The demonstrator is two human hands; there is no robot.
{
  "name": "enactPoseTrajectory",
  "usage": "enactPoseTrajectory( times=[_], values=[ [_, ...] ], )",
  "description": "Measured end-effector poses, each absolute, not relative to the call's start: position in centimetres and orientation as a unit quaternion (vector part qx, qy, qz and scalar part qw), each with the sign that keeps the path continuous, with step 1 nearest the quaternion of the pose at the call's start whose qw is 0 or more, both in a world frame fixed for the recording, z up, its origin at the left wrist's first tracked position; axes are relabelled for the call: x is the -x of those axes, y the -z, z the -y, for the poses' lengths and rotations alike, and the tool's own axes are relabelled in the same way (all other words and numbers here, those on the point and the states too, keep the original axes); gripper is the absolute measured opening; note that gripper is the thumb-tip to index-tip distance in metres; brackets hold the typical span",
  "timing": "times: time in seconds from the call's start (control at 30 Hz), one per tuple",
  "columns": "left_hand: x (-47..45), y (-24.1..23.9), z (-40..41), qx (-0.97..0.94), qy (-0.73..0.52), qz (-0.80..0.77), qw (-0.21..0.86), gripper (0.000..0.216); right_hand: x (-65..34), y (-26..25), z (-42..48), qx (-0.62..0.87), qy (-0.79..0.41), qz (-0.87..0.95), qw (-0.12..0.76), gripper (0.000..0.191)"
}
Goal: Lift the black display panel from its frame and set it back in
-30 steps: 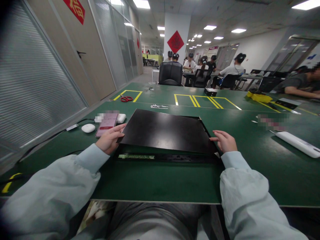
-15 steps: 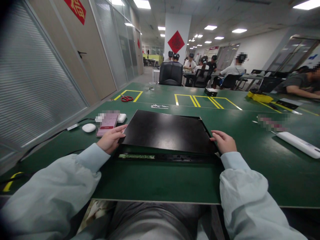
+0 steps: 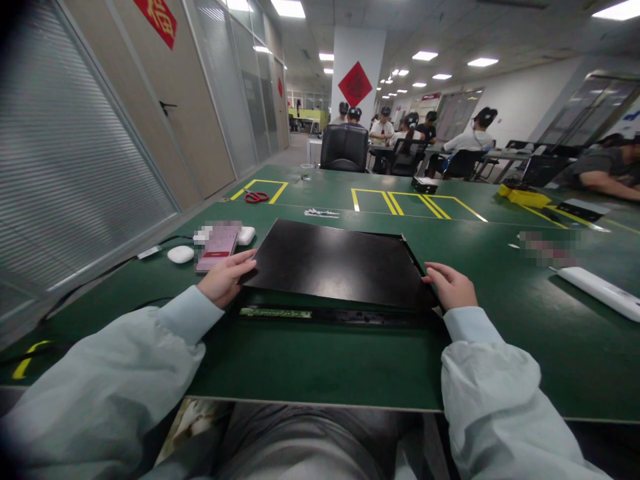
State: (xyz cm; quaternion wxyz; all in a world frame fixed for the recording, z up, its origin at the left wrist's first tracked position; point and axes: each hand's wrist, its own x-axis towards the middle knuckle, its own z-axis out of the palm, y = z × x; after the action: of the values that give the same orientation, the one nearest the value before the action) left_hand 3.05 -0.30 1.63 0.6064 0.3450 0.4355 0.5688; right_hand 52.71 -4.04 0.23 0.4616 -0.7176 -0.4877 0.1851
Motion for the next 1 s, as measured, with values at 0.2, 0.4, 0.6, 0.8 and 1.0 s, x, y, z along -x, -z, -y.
enactPoseTrajectory(
  times=[0.2,0.4,0.6,0.8,1.0],
  values=[
    [-3.3,-1.6,0.3,-0.368,-0.566,-0.413,0.612,0.042,-52.5,0.3,3.8,0.716,-0.182,0.494,0.459,0.041],
    [-3.2,-1.5,0.3,-0.361,-0.568,-0.412,0.614,0.045,-53.3,0.6,3.3,0.742,-0.146,0.48,0.445,0.037],
    [-3.2,-1.5,0.2,-0.361,-0.566,-0.41,0.617,0.043,-53.8,1.3,2.8,0.73,-0.173,0.478,0.456,0.033],
    [-3.2,-1.6,0.3,-0.361,-0.563,-0.414,0.618,0.053,-53.8,1.2,2.9,0.745,-0.17,0.469,0.442,0.038],
    [-3.4,-2.0,0.5,-0.4,-0.585,-0.404,0.578,0.052,-53.9,1.3,2.8,0.749,-0.175,0.477,0.426,0.035]
  ],
)
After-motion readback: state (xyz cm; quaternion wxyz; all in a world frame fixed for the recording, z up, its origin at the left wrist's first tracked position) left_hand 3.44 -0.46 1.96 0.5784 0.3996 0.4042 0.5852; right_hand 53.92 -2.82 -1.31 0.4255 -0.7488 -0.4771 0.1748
